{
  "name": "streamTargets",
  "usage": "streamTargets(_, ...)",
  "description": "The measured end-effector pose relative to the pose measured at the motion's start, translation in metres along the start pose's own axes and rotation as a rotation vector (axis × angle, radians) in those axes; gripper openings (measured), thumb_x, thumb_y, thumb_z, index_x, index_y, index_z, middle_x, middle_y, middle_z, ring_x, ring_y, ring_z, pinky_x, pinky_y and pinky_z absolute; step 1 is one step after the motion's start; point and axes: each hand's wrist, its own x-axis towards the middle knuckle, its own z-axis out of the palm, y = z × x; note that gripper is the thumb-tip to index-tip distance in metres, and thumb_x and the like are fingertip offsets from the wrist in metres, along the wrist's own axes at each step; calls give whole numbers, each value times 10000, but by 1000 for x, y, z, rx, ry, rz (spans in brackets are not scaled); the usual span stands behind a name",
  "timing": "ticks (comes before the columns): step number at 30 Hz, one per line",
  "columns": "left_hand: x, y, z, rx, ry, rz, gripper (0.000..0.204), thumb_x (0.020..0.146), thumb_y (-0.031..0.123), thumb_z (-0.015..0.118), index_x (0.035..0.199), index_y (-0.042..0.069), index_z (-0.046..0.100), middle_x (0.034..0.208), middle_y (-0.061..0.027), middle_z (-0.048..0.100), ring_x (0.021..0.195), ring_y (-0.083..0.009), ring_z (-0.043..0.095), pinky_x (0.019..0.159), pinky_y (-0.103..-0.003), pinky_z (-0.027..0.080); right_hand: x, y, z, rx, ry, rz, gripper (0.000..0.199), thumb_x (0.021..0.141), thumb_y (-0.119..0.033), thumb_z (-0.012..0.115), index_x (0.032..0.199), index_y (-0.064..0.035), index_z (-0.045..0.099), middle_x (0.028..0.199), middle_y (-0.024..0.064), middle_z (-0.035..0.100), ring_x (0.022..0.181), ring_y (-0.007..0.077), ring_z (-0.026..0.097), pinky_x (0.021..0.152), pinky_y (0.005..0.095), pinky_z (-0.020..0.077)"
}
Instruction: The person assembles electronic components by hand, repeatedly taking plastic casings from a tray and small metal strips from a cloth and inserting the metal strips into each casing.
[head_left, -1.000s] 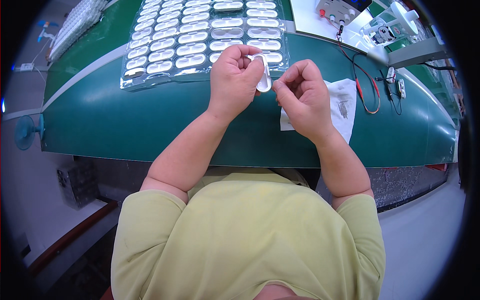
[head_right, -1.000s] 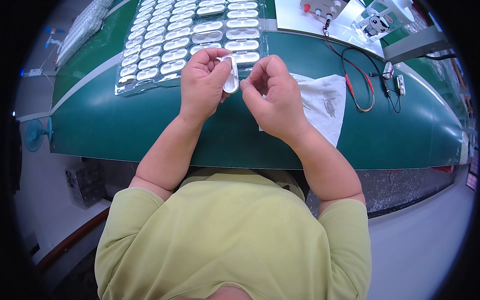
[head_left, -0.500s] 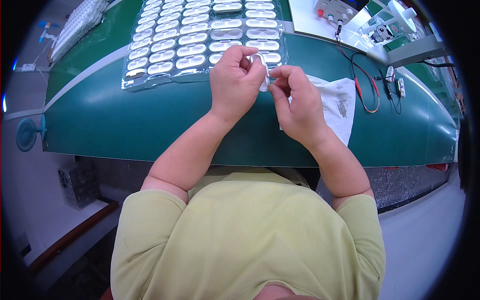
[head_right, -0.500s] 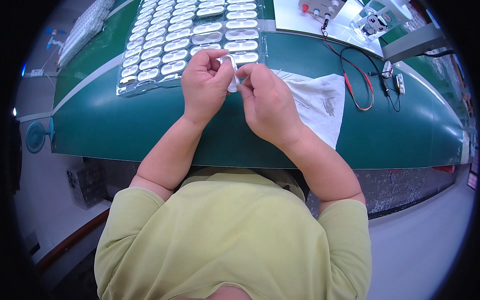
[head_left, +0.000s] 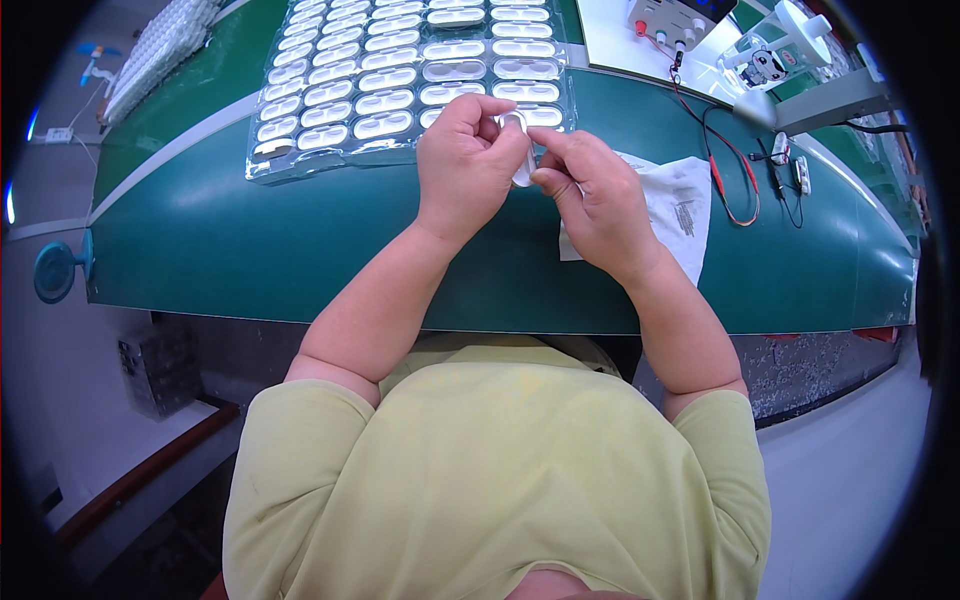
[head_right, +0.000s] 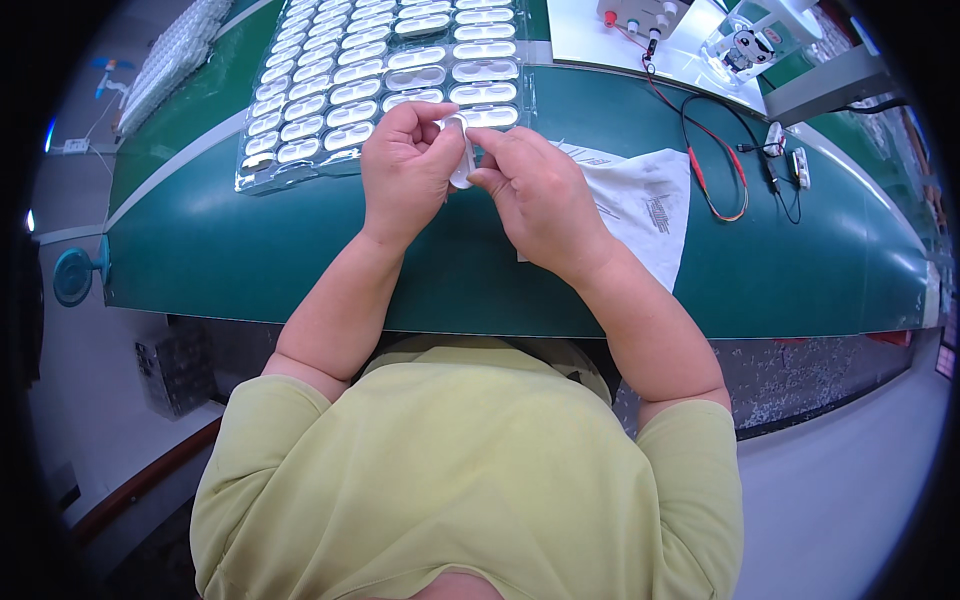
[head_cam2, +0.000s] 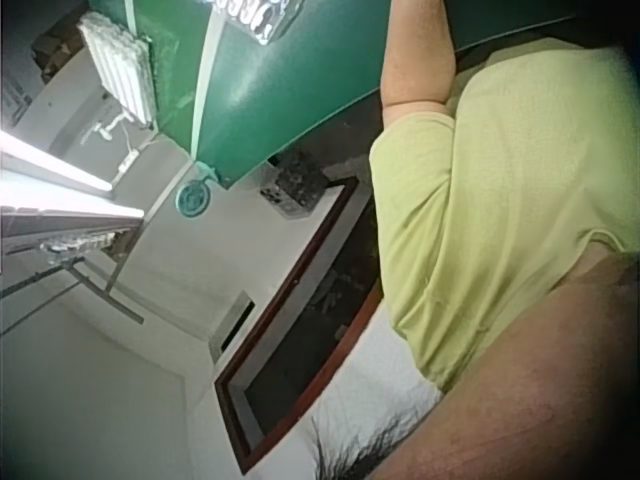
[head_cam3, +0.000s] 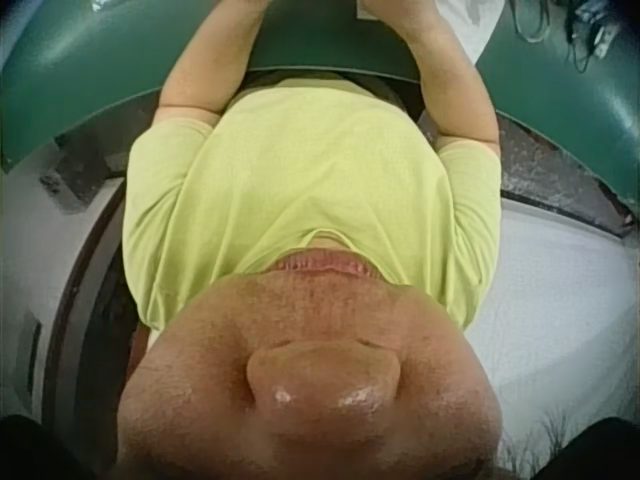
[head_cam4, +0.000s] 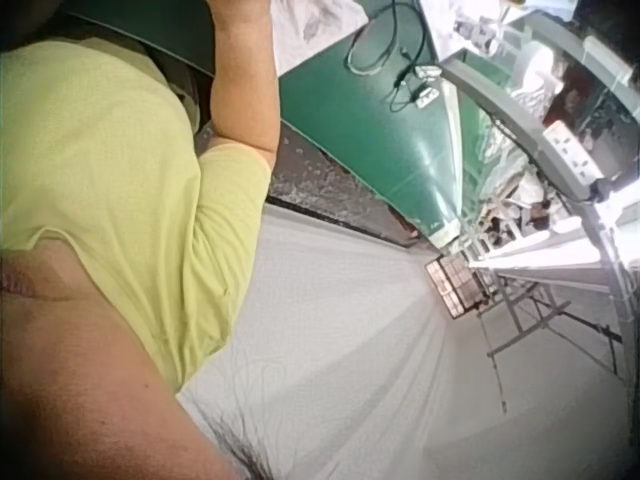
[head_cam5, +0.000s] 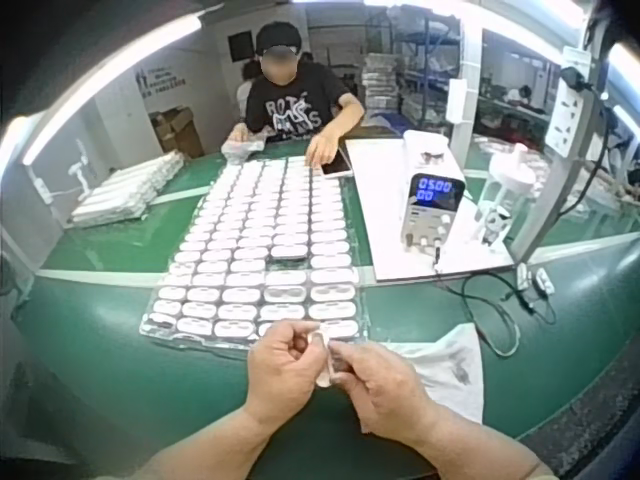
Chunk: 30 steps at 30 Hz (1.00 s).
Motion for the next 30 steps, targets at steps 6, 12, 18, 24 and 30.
streamTargets(6, -5, 4, 4, 9, -16, -6, 142, 871, 49, 631, 998, -15, 630, 695, -9, 598, 538, -38, 535, 414, -189, 418, 2, -3, -3, 2, 27, 76, 232, 823, -20, 672, 1052, -10, 634, 810, 114, 616, 727, 262, 601, 645, 341, 491)
streamTargets(12, -5, 6, 4, -33, -1, -33, 138, 856, 71, 643, 969, -7, 639, 670, -4, 584, 549, -49, 522, 466, -205, 421, 1, 1, 0, 14, 75, 45, 207, 823, -39, 689, 1022, -8, 639, 828, 115, 629, 720, 259, 614, 631, 335, 496)
streamTargets(18, -4, 5, 3, -38, 11, -68, 130, 839, 84, 652, 939, 1, 646, 651, 3, 570, 569, -59, 506, 525, -223, 430, 3, 2, -10, 199, -42, 131, 212, 830, -62, 703, 1025, -3, 644, 873, 113, 653, 761, 234, 652, 690, 307, 531)
streamTargets(24, -4, 7, 4, -39, 26, -53, 132, 834, 89, 651, 936, 4, 646, 646, -5, 580, 561, -66, 516, 523, -233, 438, 1, 0, -7, 95, 40, 178, 176, 820, -89, 713, 961, -4, 652, 845, 113, 662, 717, 234, 653, 662, 313, 531)
streamTargets(30, -5, 6, 7, 54, 75, 26, 138, 814, 83, 657, 930, 8, 651, 617, -13, 576, 548, -78, 529, 516, -238, 439, -1, -1, -2, -188, 51, -42, 83, 782, -68, 676, 786, -27, 604, 716, 113, 613, 642, 288, 607, 572, 379, 481)
